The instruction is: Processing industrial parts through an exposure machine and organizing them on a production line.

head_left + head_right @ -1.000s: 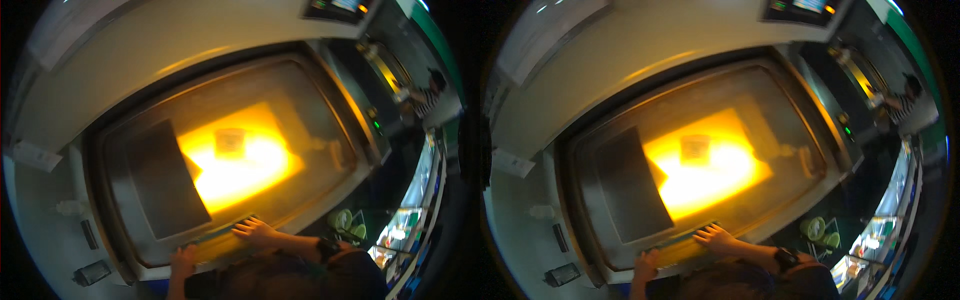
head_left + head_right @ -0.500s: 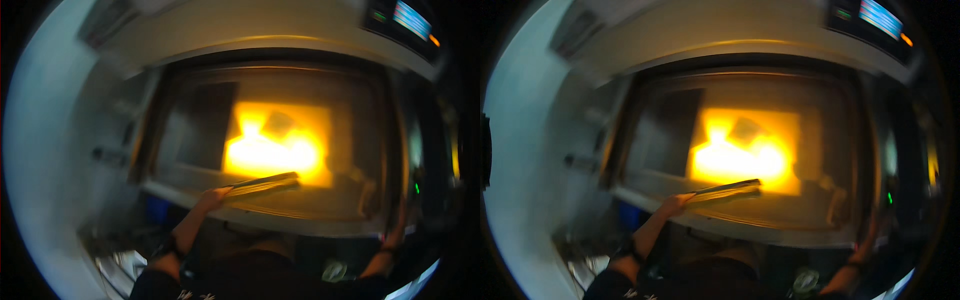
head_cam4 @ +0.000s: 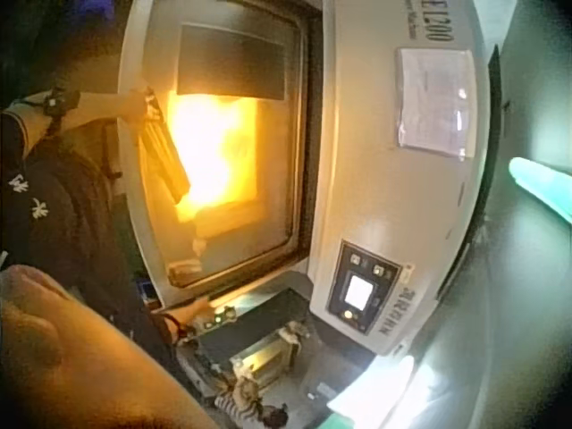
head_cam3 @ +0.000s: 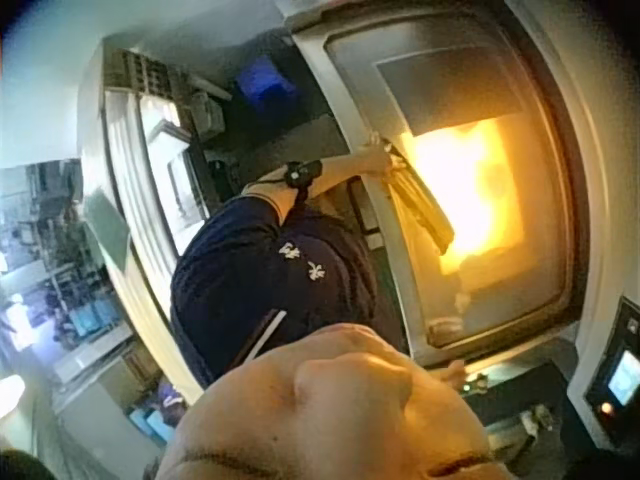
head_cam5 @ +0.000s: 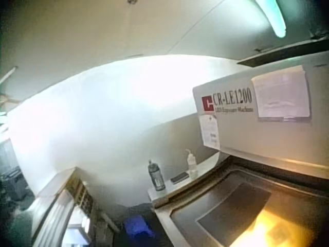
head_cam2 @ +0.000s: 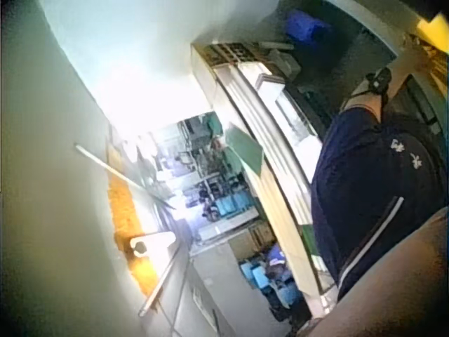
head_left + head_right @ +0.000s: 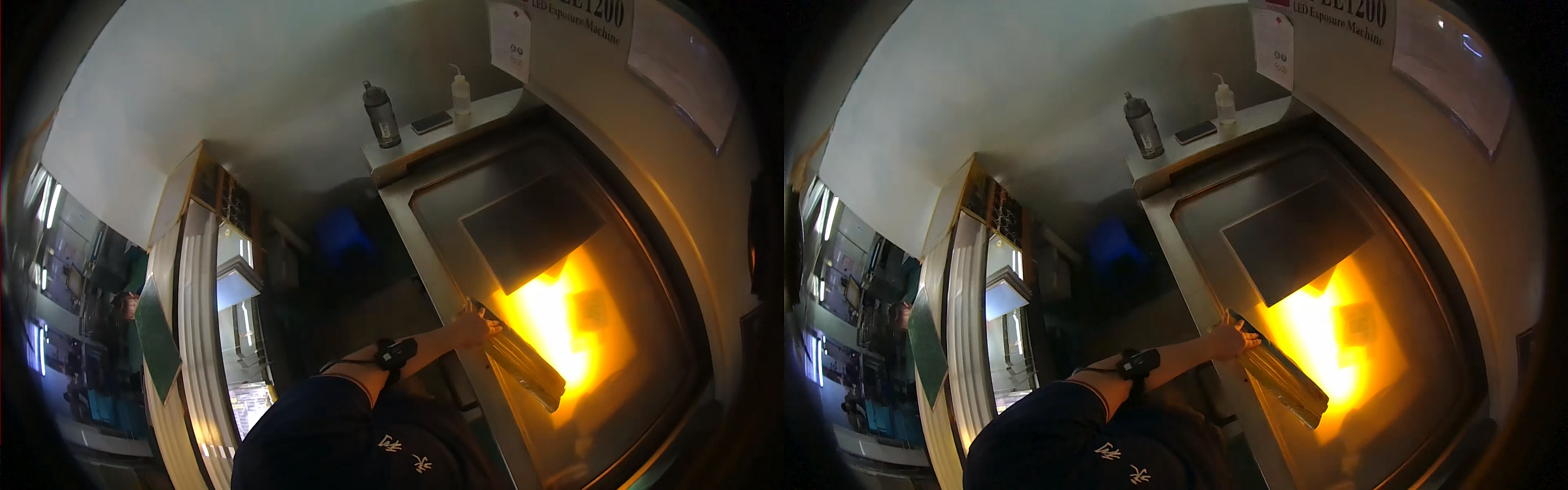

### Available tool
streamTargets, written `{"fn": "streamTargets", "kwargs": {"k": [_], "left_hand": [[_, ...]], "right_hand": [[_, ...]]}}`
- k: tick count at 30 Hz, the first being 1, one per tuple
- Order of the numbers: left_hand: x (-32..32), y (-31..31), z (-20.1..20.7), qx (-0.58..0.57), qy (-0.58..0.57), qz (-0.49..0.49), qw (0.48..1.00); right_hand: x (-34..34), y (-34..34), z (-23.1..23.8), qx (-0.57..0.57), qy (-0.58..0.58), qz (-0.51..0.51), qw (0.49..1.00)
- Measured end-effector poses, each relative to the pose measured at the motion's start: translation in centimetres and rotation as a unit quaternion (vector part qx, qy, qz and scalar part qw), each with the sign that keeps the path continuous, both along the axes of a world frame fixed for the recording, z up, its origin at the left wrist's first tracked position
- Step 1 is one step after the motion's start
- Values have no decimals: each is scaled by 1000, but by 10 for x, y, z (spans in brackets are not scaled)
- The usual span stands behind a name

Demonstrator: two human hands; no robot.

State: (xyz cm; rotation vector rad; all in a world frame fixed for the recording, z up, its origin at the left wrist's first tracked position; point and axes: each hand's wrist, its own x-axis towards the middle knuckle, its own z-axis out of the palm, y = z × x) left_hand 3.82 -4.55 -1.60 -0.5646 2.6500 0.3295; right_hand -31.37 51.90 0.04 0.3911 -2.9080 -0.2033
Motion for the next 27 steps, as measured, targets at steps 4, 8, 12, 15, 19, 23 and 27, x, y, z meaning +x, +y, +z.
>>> {"fn": "streamTargets", "kwargs": {"k": [4,8,12,15,19,23,27], "left_hand": [[22,-37,45,20,-52,-35,998],[66,-136,41,-40,-79,-76,993],[69,-267,27,-78,-40,-60,994],[-32,-355,28,-105,-58,-45,992],[-164,-436,27,-43,41,56,997],[-294,-461,20,-89,-6,198,976],[-294,-418,32,-83,30,131,987]], "right_hand": [[53,-80,-33,-51,-57,134,988],[185,-174,-35,-104,-168,201,959],[298,-263,50,-181,-282,73,939],[341,-285,27,-219,-286,-130,924],[387,-325,27,-247,-287,-298,876],[391,-368,49,-310,-244,-268,879],[360,-394,86,-405,-193,-219,866]]}}
